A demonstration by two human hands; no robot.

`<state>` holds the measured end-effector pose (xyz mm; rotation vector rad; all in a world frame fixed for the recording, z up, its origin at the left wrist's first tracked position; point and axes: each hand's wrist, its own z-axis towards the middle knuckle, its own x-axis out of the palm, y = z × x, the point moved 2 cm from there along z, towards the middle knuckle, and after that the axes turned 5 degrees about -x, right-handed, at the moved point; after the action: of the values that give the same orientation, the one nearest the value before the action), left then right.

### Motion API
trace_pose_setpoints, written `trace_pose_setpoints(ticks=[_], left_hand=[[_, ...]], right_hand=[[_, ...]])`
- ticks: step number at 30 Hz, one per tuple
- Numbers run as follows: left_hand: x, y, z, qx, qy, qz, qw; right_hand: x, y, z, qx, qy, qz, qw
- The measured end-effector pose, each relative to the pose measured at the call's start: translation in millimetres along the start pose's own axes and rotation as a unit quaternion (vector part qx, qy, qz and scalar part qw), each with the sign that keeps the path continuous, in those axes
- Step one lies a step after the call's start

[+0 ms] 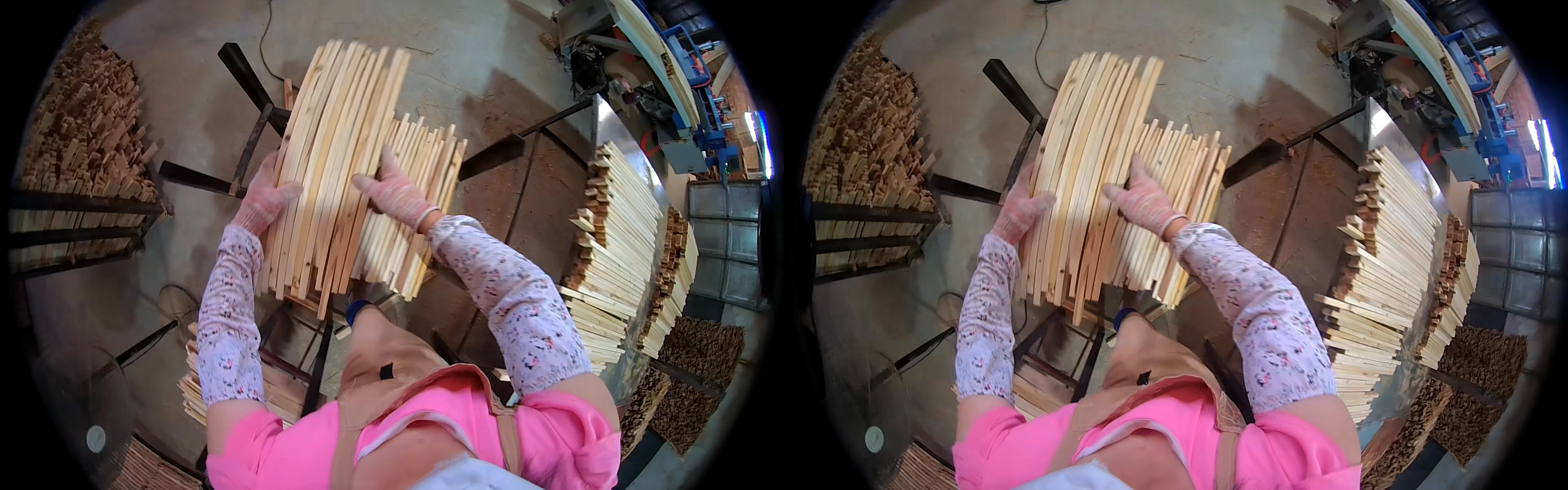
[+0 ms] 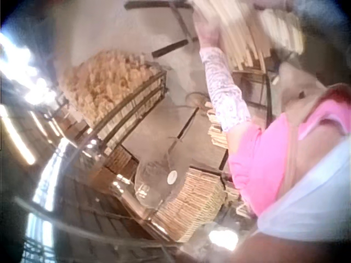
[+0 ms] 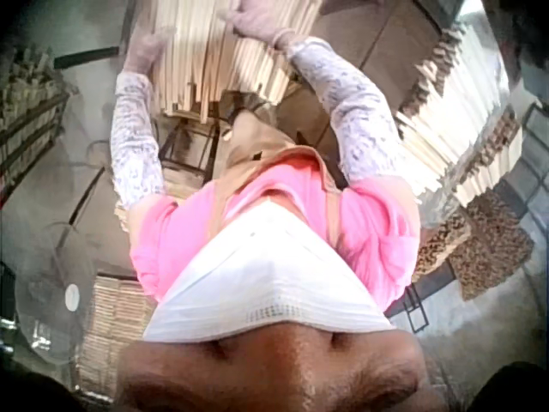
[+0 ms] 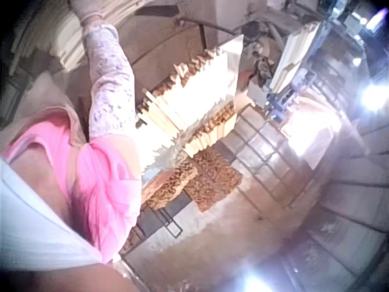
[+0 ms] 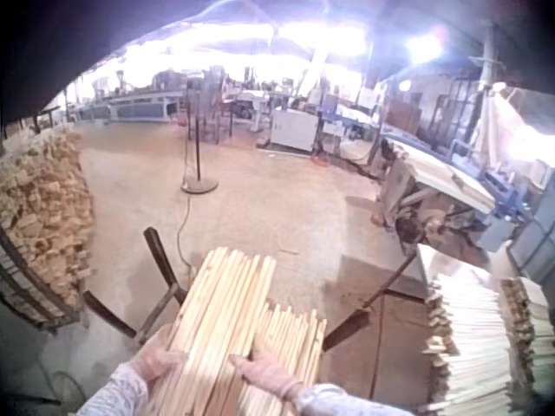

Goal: The person repeatedly picks up thin wooden strips from a metal table and stacks them into neat piles. The person handles the strips by hand, aligning them and moving them between different stacks on the table.

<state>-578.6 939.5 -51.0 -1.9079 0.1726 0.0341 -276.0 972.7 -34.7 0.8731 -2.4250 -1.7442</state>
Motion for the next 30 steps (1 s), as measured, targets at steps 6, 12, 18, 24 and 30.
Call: trace_pose_setpoints(ticks=[6,12,18,24,30], left_hand=[[-55,119,65,-0.093,-0.037,0.107,0.989],[-33,185,150,-0.232,-0.028,0.328,0.915],[30,157,155,-0.054,-0.128,0.509,0.849],[155,140,90,0.036,0.059,0.705,0.706],[143,149,88,0.012,0.047,0.74,0.671]], right_hand=[[84,-82,106,0.056,0.049,-0.062,0.995],[84,-85,126,0.05,0.182,-0.309,0.932],[26,-40,73,-0.185,0.135,-0.365,0.902],[-51,48,-79,-0.108,0.08,-0.328,0.935],[-114,48,-315,-0.012,-0.133,-0.223,0.966]])
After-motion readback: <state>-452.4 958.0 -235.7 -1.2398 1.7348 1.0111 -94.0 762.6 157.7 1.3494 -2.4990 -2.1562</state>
